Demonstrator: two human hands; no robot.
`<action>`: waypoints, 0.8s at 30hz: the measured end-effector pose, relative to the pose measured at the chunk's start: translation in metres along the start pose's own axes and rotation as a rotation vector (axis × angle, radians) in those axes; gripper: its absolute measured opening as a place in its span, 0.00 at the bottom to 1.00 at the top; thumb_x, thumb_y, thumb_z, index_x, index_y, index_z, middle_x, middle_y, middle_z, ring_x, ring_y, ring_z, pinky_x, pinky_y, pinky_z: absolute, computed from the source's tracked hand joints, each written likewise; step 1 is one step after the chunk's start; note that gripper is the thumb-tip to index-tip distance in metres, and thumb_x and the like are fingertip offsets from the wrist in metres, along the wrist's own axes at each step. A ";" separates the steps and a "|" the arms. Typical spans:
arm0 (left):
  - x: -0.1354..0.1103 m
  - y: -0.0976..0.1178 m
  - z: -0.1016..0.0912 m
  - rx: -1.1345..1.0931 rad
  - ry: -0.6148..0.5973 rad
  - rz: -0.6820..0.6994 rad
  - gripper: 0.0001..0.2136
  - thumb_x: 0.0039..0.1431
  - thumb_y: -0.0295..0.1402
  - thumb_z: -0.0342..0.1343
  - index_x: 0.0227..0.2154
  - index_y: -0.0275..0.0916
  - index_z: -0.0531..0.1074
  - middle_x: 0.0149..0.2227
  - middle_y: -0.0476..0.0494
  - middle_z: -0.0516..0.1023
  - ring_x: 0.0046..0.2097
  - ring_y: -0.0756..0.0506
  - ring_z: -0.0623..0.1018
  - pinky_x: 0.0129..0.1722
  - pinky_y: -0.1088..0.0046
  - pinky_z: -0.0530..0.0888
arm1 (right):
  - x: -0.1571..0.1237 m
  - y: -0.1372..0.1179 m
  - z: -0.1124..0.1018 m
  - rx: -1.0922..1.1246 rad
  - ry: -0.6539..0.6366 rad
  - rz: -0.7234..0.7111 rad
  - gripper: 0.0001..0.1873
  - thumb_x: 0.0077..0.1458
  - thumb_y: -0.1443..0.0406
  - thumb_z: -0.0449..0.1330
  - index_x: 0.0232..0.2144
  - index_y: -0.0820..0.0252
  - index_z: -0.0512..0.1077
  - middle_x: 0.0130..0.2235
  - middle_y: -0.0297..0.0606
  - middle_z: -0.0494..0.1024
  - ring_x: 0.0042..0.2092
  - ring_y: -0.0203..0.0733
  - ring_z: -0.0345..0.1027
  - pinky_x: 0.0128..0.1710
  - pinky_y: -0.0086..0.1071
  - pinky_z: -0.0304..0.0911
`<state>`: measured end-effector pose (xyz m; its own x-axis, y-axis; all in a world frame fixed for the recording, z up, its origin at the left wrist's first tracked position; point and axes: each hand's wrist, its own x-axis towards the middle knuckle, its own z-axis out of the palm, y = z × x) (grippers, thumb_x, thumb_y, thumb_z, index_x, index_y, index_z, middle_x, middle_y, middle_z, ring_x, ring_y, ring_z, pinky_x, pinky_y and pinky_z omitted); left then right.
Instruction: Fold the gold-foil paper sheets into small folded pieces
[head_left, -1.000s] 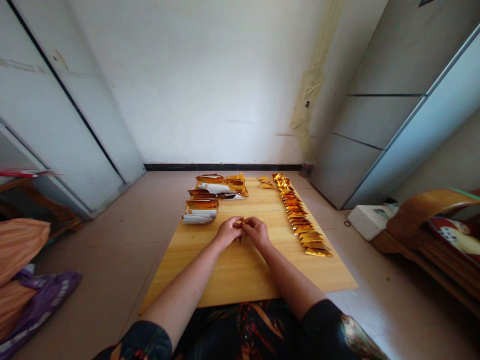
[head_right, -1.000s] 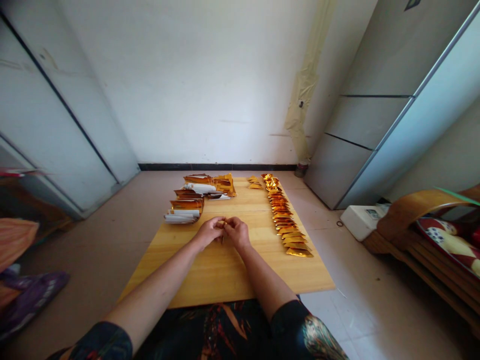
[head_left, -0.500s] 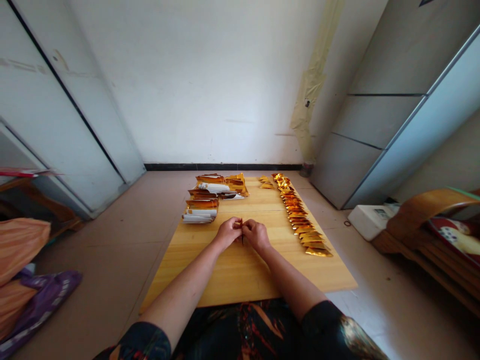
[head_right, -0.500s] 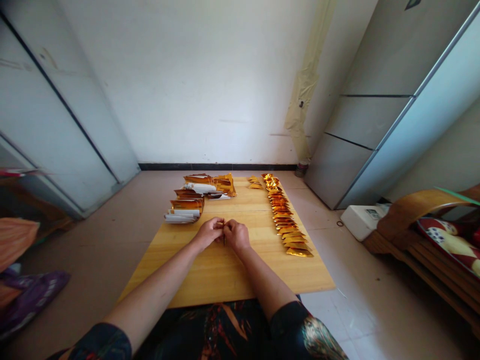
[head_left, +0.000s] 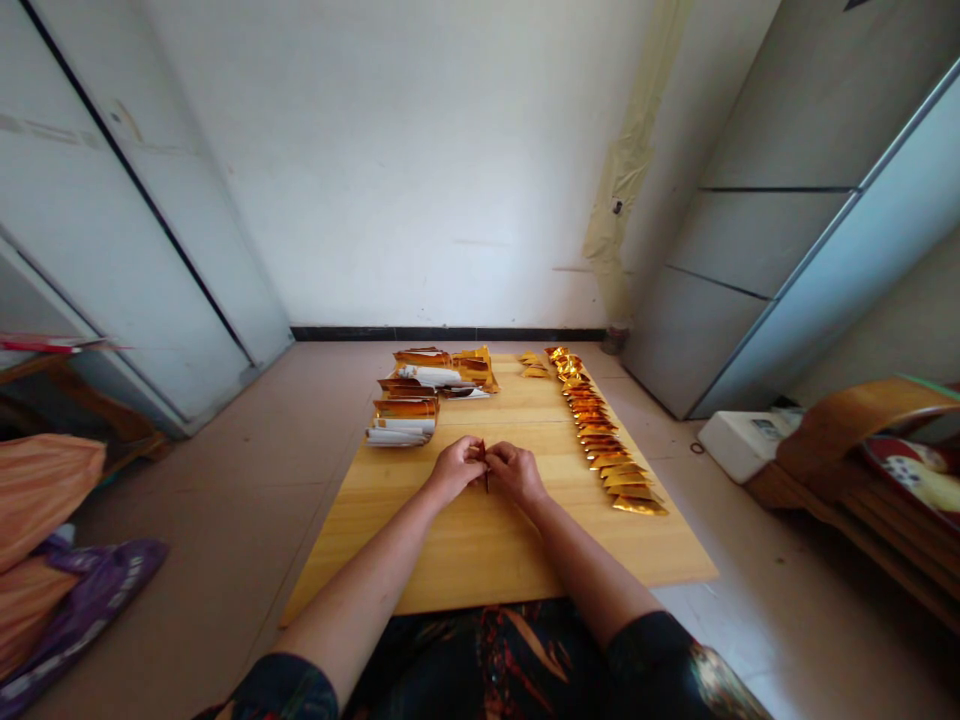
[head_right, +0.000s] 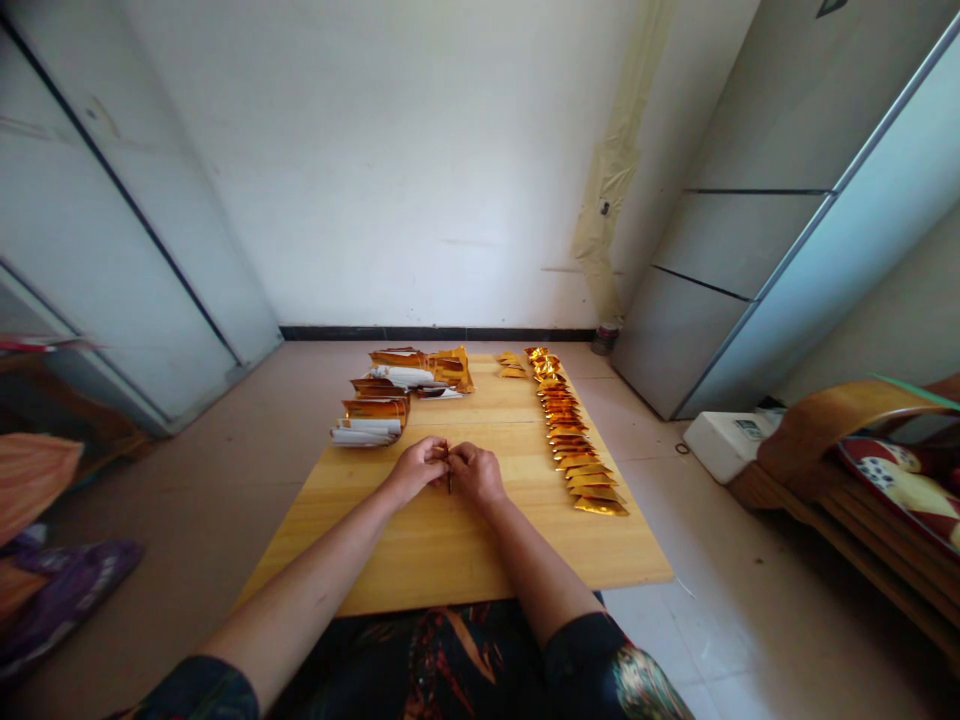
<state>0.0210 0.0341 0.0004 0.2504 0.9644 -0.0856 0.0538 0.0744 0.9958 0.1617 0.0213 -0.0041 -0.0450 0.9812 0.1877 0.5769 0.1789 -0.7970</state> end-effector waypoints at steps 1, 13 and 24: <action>0.000 0.000 0.000 -0.007 -0.001 0.001 0.17 0.39 0.27 0.58 0.36 0.36 0.66 0.30 0.50 0.74 0.23 0.54 0.71 0.20 0.80 0.66 | 0.000 0.001 0.000 0.007 0.003 -0.004 0.09 0.52 0.65 0.55 0.29 0.57 0.76 0.29 0.32 0.78 0.32 0.35 0.70 0.32 0.23 0.60; 0.002 -0.006 0.010 0.239 0.139 0.180 0.14 0.44 0.21 0.51 0.36 0.37 0.69 0.31 0.49 0.77 0.30 0.51 0.75 0.29 0.78 0.71 | -0.003 -0.005 -0.005 -0.269 0.050 -0.025 0.11 0.56 0.63 0.53 0.34 0.55 0.76 0.34 0.35 0.80 0.35 0.37 0.72 0.33 0.24 0.57; -0.004 0.002 0.016 0.446 0.211 0.187 0.15 0.46 0.20 0.50 0.38 0.40 0.67 0.32 0.49 0.78 0.33 0.50 0.76 0.33 0.77 0.70 | -0.006 -0.006 -0.006 -0.309 0.064 0.002 0.11 0.56 0.63 0.51 0.33 0.55 0.74 0.31 0.35 0.79 0.32 0.36 0.70 0.30 0.24 0.54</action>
<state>0.0358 0.0268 0.0025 0.0975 0.9844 0.1464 0.4441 -0.1746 0.8788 0.1635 0.0144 0.0030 0.0025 0.9731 0.2303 0.7980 0.1368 -0.5869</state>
